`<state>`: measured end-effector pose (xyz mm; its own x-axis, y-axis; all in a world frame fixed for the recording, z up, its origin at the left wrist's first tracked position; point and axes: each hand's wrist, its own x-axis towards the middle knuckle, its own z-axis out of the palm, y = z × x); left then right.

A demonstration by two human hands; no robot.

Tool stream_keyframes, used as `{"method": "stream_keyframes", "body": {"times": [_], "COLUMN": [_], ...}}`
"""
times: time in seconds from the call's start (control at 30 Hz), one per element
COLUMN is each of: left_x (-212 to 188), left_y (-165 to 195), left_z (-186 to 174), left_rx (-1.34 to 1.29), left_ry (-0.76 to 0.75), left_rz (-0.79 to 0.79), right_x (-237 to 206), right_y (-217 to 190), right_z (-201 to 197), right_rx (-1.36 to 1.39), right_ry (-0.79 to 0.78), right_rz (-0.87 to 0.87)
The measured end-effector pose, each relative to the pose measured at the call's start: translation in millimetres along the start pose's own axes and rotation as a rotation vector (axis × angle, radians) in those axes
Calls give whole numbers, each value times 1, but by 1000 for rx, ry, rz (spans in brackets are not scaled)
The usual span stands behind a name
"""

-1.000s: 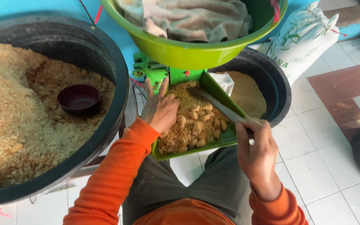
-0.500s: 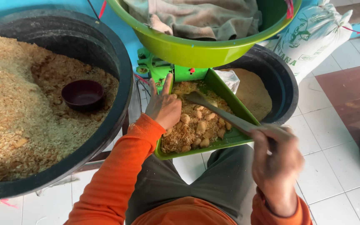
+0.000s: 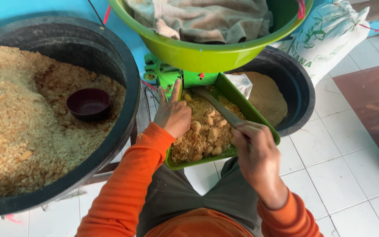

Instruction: The person sits on the floor in front of a green grinding machine and uses a scoop to push peanuts and crumbly material from a green tray into the machine's intake. They scoop ground powder from a large basin with a bowl and pour it into a plastic bag, then resume feeding material into the machine.

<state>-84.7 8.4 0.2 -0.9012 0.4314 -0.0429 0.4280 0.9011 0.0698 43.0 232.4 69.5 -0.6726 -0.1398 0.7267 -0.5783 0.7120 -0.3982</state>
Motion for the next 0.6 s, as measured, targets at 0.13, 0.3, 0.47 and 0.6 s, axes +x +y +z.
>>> {"method": "stream_keyframes", "body": {"times": [0.13, 0.3, 0.47, 0.6], "left_x": [-2, -2, -3, -4], "left_y": [-1, -2, -3, -2], "left_z": [3, 6, 8, 10], "left_rx": [-17, -33, -47, 0], "left_ry": [61, 87, 97, 17], "left_rz": [10, 16, 18, -12], "right_x": [0, 15, 9, 6], "right_y": [-4, 0, -7, -14], "right_z": [4, 19, -24, -30], "right_rx": [89, 18, 64, 50], "right_ry": [32, -20, 75, -3], "right_rz": [198, 82, 257, 187]}}
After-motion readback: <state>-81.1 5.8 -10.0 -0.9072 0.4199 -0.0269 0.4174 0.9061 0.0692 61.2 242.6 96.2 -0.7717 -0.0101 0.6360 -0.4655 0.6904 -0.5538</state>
